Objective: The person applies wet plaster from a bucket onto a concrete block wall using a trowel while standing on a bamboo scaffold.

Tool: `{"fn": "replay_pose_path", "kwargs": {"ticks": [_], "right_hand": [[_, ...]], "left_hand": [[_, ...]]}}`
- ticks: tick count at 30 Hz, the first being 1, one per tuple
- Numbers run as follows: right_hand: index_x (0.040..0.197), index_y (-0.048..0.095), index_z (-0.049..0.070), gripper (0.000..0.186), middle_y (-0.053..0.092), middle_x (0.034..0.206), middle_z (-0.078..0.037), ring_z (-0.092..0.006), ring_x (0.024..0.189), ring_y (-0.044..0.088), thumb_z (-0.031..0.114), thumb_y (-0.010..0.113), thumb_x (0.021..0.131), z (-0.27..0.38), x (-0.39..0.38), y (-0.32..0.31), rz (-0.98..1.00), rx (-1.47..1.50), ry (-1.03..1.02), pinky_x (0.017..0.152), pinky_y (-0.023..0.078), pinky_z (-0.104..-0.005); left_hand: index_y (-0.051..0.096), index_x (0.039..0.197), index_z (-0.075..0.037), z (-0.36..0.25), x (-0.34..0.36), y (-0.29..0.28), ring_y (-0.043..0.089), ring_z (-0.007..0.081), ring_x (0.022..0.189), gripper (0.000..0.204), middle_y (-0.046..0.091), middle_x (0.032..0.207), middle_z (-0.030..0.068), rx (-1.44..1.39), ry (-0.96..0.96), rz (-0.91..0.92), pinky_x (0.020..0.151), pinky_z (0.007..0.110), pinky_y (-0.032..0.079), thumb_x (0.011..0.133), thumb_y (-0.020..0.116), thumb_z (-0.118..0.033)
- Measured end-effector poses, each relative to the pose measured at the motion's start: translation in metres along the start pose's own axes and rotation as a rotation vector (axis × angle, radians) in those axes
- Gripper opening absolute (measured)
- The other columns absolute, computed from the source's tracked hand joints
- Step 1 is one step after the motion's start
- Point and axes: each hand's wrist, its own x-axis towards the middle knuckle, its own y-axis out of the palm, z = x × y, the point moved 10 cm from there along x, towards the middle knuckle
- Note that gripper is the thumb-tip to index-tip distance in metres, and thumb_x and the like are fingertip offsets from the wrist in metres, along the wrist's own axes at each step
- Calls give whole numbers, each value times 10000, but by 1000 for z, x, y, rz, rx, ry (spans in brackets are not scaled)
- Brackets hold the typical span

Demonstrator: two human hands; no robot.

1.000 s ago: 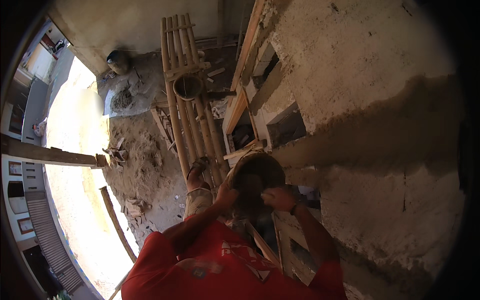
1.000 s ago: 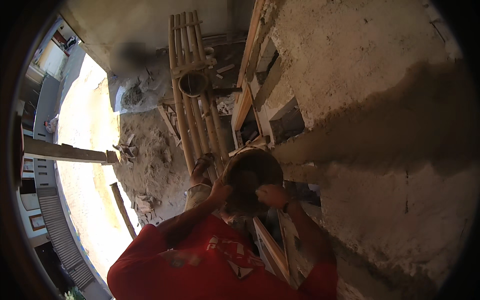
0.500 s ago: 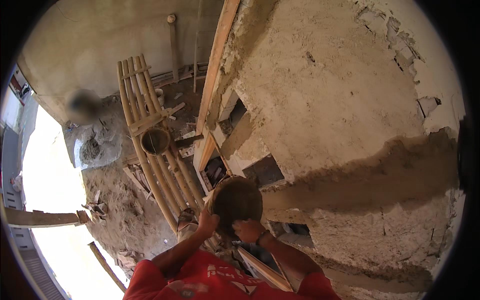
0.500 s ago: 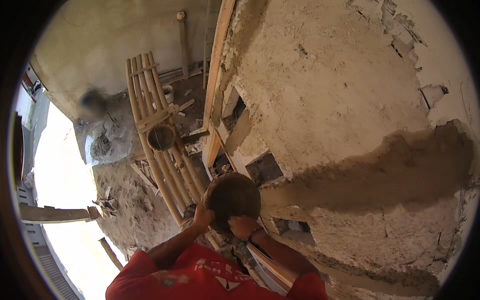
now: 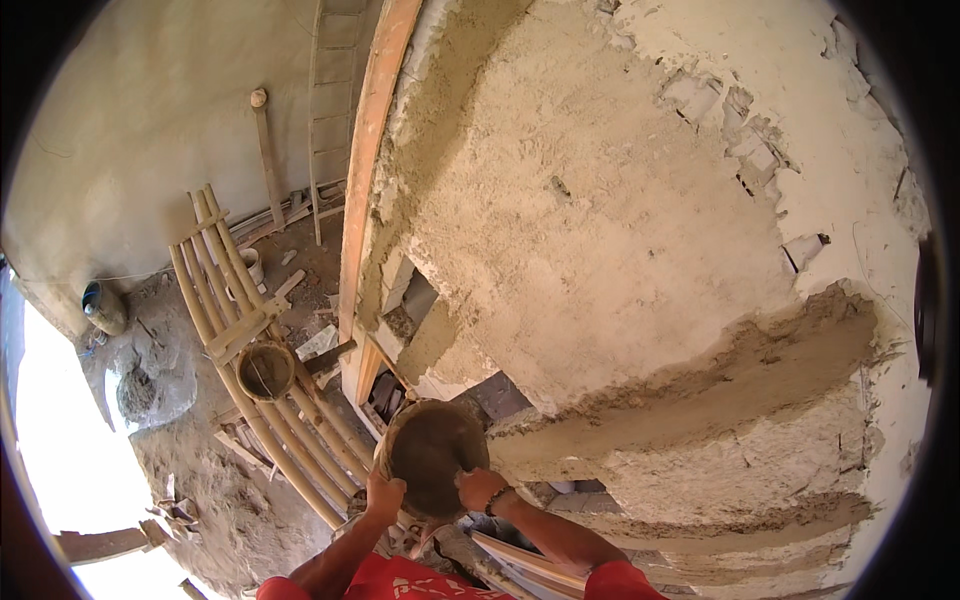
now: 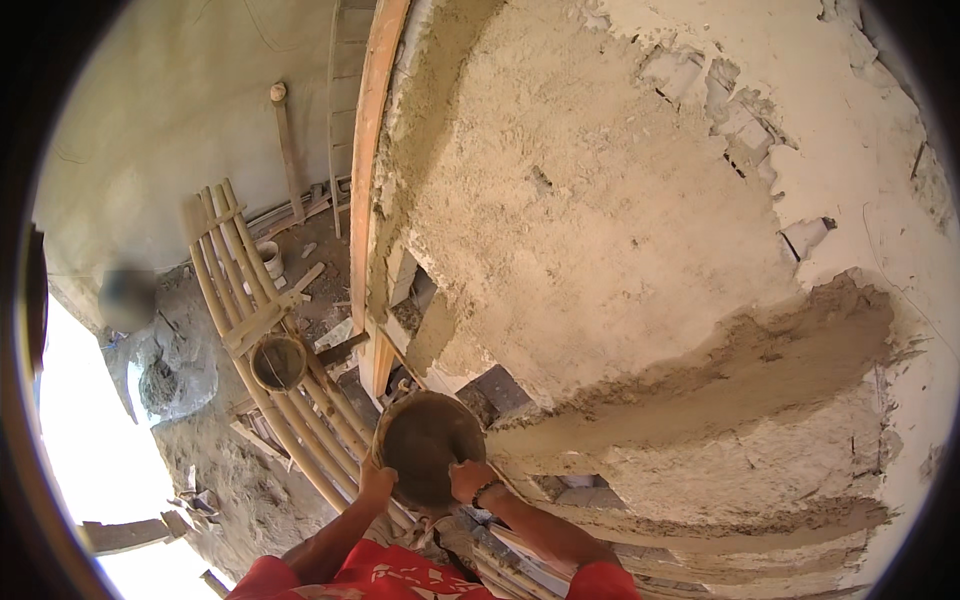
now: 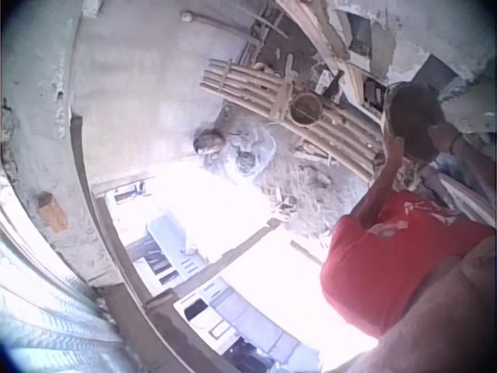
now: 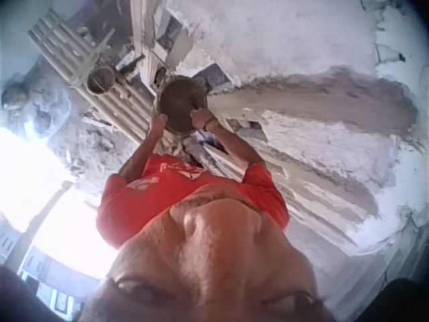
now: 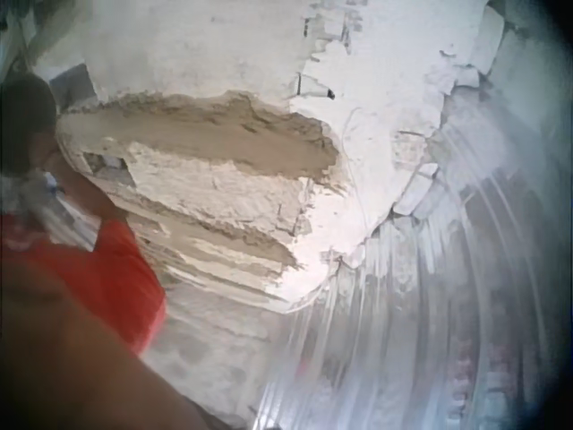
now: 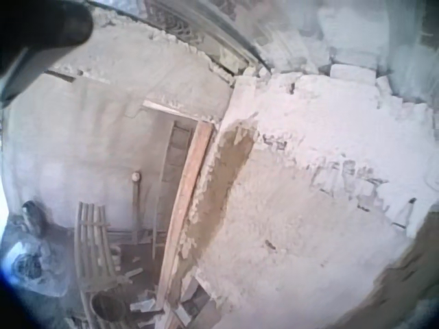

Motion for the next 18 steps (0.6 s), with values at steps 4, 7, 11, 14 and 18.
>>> {"fn": "replay_pose_path", "kwargs": {"ticks": [4, 7, 11, 14, 18], "right_hand": [[1069, 645, 67, 267, 677, 1073, -200, -404, 960, 660, 232, 530, 893, 38, -6, 3, 103, 105, -149, 833, 545, -493], [1045, 656, 67, 285, 688, 1001, -226, -431, 927, 659, 286, 572, 883, 43, -3, -2, 29, 193, -300, 845, 529, -512], [1099, 629, 113, 291, 690, 907, -232, -439, 872, 669, 280, 611, 861, 7, -25, -62, -187, 250, -126, 785, 537, -527], [1131, 618, 94, 326, 677, 876, -259, -433, 846, 673, 265, 611, 853, 0, -14, -77, -236, 123, -30, 767, 541, -532], [1075, 628, 42, 330, 677, 870, -269, -434, 852, 671, 284, 604, 852, 7, 27, -25, -171, 81, -89, 788, 540, -529]], "left_hand": [[556, 1285, 3, -1, 5, -5, 627, 193, 835, 611, 665, 1009, 72, 48, 4, -47, 677, 300, 514, 691, 481, 126], [577, 1257, -3, 9, 4, -18, 622, 175, 807, 585, 663, 984, 71, 156, 27, -42, 660, 287, 509, 689, 493, 103], [563, 1268, 8, 6, -3, -13, 618, 169, 824, 593, 658, 970, 73, 96, -125, -55, 687, 290, 513, 683, 505, 81], [547, 1285, 18, 31, -2, -27, 619, 179, 831, 602, 658, 960, 76, 136, -93, -104, 707, 296, 514, 687, 507, 81], [537, 1300, 24, 26, 0, -14, 614, 180, 825, 601, 656, 962, 78, 144, -160, -115, 713, 295, 511, 701, 529, 72]]}}
